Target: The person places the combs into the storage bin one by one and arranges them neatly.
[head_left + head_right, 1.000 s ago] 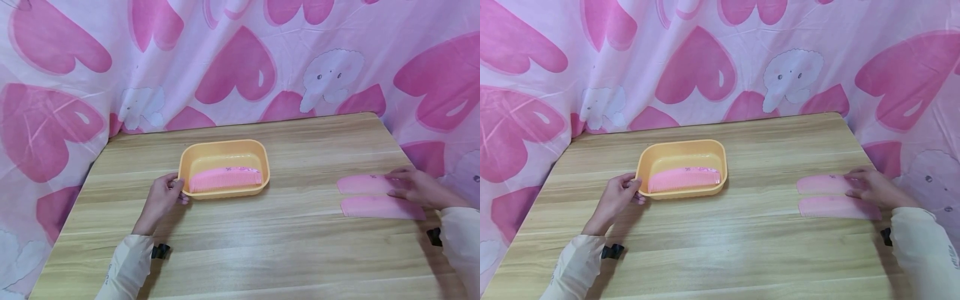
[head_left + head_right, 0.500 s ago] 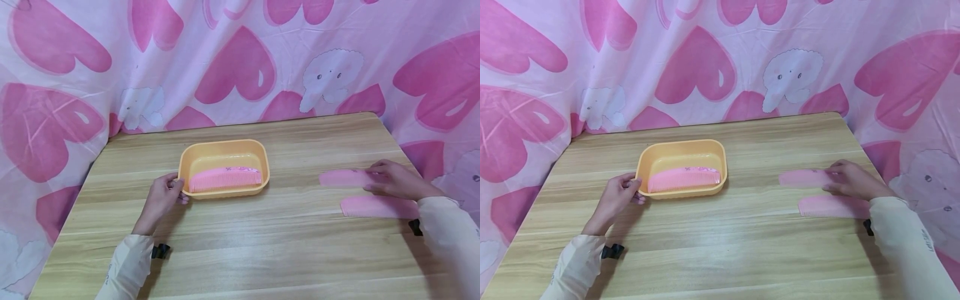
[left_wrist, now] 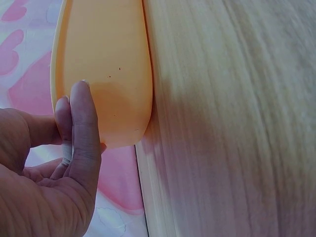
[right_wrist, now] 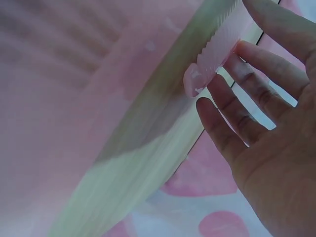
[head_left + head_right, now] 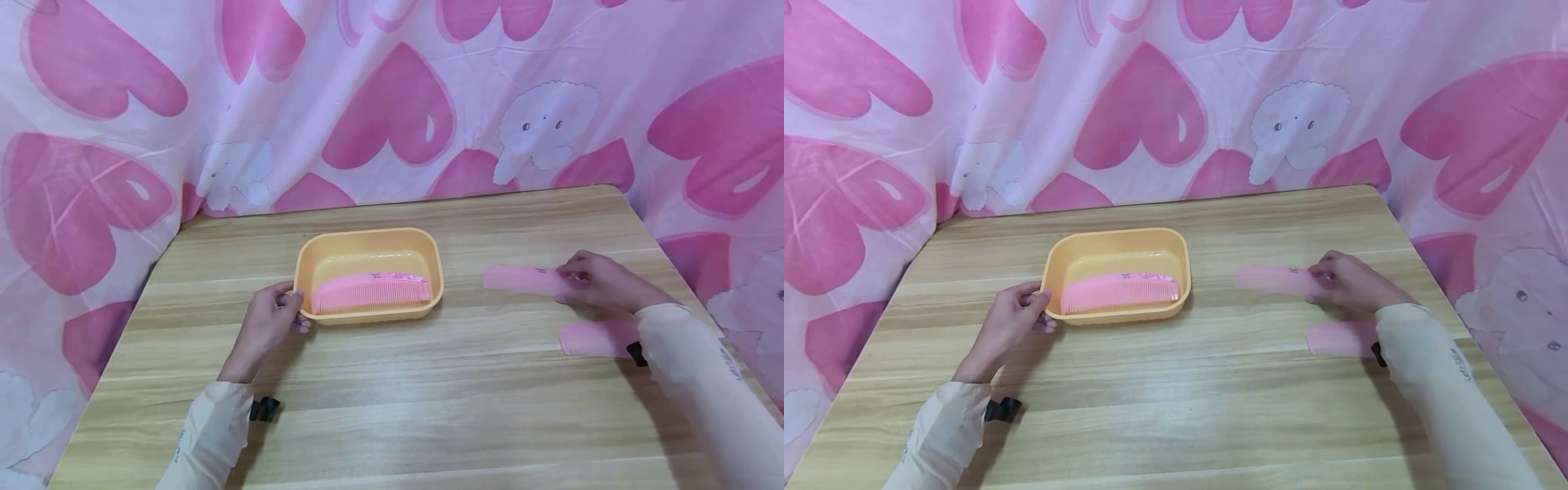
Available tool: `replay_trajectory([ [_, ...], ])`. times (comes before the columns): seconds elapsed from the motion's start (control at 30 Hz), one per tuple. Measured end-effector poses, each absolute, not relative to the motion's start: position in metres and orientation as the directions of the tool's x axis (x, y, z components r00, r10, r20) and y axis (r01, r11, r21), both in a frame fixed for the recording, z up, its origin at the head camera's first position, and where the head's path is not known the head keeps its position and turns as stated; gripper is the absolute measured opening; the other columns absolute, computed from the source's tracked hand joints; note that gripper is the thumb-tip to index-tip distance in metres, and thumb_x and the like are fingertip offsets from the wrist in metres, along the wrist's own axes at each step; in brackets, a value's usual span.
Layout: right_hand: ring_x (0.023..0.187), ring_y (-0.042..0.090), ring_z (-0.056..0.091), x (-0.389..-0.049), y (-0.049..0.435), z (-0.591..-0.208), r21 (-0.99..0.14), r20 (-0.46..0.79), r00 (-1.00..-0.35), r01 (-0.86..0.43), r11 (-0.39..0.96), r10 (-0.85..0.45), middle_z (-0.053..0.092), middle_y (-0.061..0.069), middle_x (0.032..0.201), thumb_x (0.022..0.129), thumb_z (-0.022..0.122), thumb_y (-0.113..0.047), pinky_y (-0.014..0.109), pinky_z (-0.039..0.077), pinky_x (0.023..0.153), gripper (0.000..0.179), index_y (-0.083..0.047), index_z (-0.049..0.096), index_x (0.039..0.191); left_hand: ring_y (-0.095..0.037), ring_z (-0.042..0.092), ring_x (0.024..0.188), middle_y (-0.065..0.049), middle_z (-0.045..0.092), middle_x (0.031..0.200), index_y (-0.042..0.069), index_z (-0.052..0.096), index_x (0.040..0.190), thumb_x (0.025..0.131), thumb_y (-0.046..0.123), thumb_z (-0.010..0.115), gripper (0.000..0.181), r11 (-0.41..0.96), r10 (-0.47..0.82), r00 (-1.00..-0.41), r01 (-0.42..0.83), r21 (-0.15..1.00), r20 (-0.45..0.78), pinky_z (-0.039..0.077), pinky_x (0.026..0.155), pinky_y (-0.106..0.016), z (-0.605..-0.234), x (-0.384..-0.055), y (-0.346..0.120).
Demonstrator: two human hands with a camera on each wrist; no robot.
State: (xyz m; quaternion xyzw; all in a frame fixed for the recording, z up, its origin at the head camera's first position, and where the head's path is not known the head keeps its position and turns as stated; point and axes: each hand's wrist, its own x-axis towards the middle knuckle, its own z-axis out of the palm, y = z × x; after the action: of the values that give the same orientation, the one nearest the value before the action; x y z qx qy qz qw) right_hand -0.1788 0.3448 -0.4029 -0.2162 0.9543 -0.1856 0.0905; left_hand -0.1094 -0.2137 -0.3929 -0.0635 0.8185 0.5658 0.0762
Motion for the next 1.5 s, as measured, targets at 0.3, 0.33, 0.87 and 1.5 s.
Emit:
replay_trajectory([
  [0.3,0.087,0.021,0.053,-0.192,0.322,-0.402,-0.429,-0.124,-0.875,-0.378,0.82,-0.468,0.061,0.008,0.101,0.082,0.087,-0.024,0.033,0.054,0.074,0.051,0.006,0.07,0.119,-0.021,0.071,0.065,-0.018,0.064,0.084,-0.011,0.048,0.142,0.106,0.011,0.051,0.042,0.355,-0.017,-0.98,-0.193,0.915,-0.2,0.066,0.064,-0.033,-0.392,-0.11,-0.213],
  [0.33,0.087,0.021,0.054,-0.193,0.32,-0.402,-0.436,-0.132,-0.877,-0.368,0.821,-0.463,0.062,0.008,0.101,0.082,0.087,-0.025,0.034,0.055,0.074,0.051,0.006,0.07,0.119,-0.021,0.071,0.065,-0.018,0.064,0.085,-0.011,0.048,0.142,0.106,0.011,0.051,0.042,0.356,-0.018,-0.979,-0.196,0.914,-0.203,0.066,0.065,-0.033,-0.392,-0.11,-0.213],
  [0.87,0.082,0.023,0.056,-0.21,0.303,-0.403,-0.494,-0.212,-0.898,-0.242,0.835,-0.386,0.062,0.009,0.097,0.078,0.088,-0.04,0.037,0.054,0.076,0.062,0.003,0.069,0.117,-0.019,0.071,0.065,-0.017,0.063,0.086,-0.01,0.049,0.141,0.106,0.01,0.051,0.04,0.354,-0.018,-0.977,-0.203,0.913,-0.211,0.066,0.064,-0.034,-0.393,-0.112,-0.214],
  [1.5,0.093,0.026,0.062,-0.232,0.26,-0.354,-0.523,-0.063,-0.891,-0.354,0.775,-0.45,0.069,0.008,0.099,0.076,0.091,-0.026,0.037,0.057,0.077,0.043,-0.002,0.074,0.107,-0.019,0.07,0.065,-0.017,0.064,0.085,-0.011,0.049,0.141,0.106,0.01,0.05,0.041,0.373,-0.027,-0.977,-0.204,0.905,-0.209,0.066,0.064,-0.032,-0.393,-0.111,-0.214],
])
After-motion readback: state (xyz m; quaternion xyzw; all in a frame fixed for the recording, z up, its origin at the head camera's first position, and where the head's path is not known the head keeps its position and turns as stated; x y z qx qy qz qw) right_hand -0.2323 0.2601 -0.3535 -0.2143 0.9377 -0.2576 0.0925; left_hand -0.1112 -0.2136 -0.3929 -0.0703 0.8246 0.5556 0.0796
